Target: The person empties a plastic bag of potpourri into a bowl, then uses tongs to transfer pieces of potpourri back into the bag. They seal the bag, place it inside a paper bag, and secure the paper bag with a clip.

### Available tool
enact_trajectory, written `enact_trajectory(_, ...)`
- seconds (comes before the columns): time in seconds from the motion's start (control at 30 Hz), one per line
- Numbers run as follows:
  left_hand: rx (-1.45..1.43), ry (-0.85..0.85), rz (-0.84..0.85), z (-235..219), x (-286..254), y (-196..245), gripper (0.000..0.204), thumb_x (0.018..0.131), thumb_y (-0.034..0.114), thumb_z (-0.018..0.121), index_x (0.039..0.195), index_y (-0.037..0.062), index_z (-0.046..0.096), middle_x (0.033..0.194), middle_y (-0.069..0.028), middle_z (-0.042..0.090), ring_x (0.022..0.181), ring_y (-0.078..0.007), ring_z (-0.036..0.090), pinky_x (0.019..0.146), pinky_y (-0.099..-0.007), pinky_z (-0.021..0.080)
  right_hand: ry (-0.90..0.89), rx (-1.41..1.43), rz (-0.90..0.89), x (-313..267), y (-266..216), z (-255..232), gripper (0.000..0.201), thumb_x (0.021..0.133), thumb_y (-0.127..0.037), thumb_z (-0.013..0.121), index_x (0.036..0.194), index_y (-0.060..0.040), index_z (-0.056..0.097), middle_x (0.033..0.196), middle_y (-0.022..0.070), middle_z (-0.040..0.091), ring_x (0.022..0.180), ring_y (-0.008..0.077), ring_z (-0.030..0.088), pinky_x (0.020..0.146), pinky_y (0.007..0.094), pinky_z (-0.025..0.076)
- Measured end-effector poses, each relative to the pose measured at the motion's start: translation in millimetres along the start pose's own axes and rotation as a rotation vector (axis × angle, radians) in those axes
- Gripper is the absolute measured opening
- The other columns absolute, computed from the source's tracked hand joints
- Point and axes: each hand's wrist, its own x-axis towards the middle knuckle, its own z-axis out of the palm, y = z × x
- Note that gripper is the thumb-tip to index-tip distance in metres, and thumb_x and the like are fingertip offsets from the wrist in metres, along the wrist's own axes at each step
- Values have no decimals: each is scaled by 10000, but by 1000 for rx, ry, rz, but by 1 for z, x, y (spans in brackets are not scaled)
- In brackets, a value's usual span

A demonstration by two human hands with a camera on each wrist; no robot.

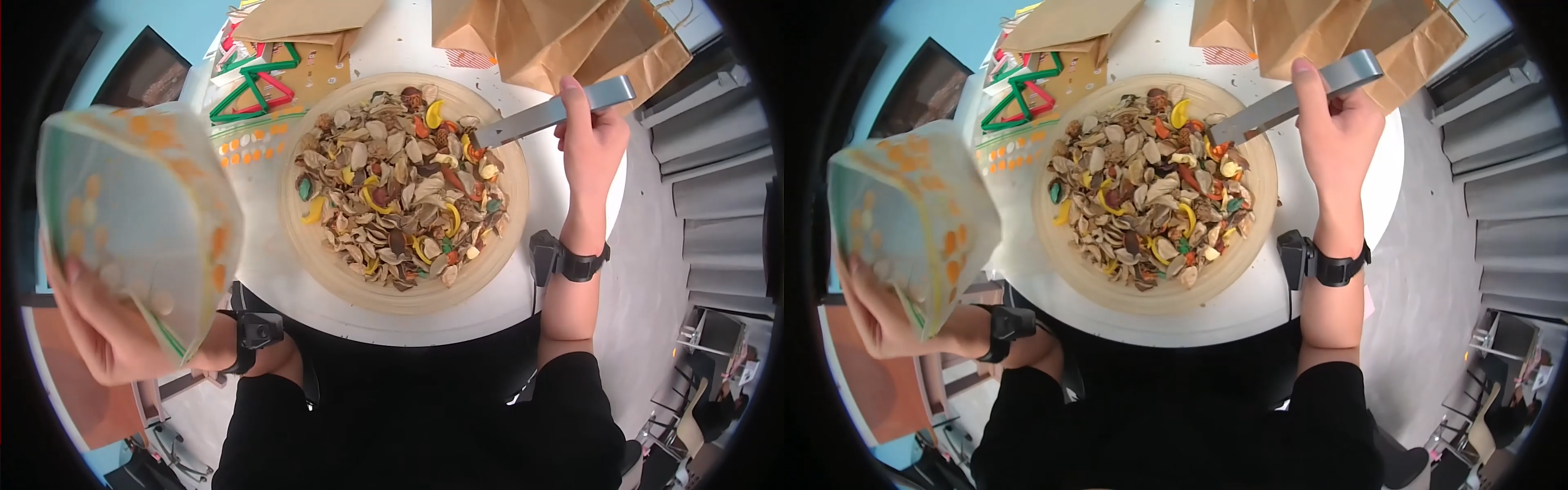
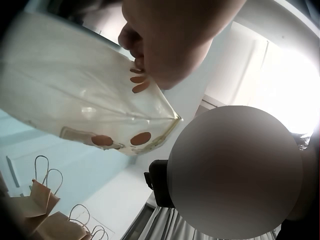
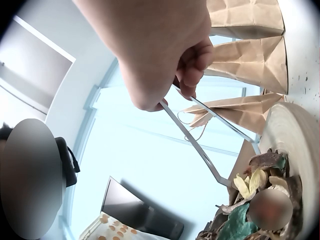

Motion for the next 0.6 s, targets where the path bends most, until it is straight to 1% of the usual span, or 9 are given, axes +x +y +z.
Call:
enact_trajectory(0.1,137,8,32,5,-4,4,264,893,-21,518,1083,-133,663,1042,-212,695,849,-249,700,808,-319,577,-57,-18,-4,-3,-3,5,365,874,-323,700,830,38,677,646,34,607,497,72,523,444,216,385)
enact_trajectory(0.13,78,-89,48,10,-6,1,251,884,-35,536,1073,-123,675,1038,-196,705,813,-199,690,747,-248,551,-88,-10,2,-4,-2,7,358,875,-316,701,831,39,677,654,37,613,499,73,528,443,215,391)
enact_trajectory(0.2,137,-329,-8,14,-12,-5,243,885,-25,563,1080,-74,700,963,-132,722,715,-101,628,644,-192,484,-151,5,11,-6,-2,8,346,876,-303,701,834,39,676,669,42,625,504,74,538,442,211,403)
enact_trajectory(0.27,207,-594,-275,18,-16,-9,231,893,27,601,1086,-21,720,797,-31,682,637,-29,522,579,-176,403,-205,32,70,-7,-6,8,330,887,-289,694,838,37,678,700,54,648,508,76,549,441,210,423)
enact_trajectory(0.33,183,-749,-345,27,-24,-19,226,891,92,640,1081,8,730,676,38,565,601,-16,449,547,-181,359,-224,59,84,-10,-10,10,328,893,-287,690,841,37,681,705,58,652,508,77,549,441,213,426)
enact_trajectory(0.37,160,-779,-349,31,-29,-26,231,885,102,650,1078,-2,724,633,56,496,589,-19,420,539,-188,340,-220,58,83,-10,-10,10,325,898,-281,686,842,39,681,710,63,655,508,78,550,439,214,428)
enact_trajectory(0.47,64,-881,-523,38,-38,-25,232,883,97,650,1079,-6,720,617,63,469,573,-22,390,532,-197,330,-192,116,73,-11,-11,10,318,907,-259,680,864,55,685,702,73,658,511,80,560,445,219,438)
enact_trajectory(0.53,22,-943,-564,39,-41,-26,238,879,95,658,1083,-16,711,603,70,445,563,-18,370,526,-199,321,-159,237,51,-12,-12,11,319,905,-241,683,907,78,692,666,70,653,515,83,572,463,222,455)
enact_trajectory(0.6,16,-1003,-584,39,-43,-24,239,878,94,660,1085,-17,708,603,72,444,563,-16,370,522,-200,315,-121,342,50,-14,-14,12,289,918,-214,666,919,75,688,696,84,663,526,93,577,473,226,466)
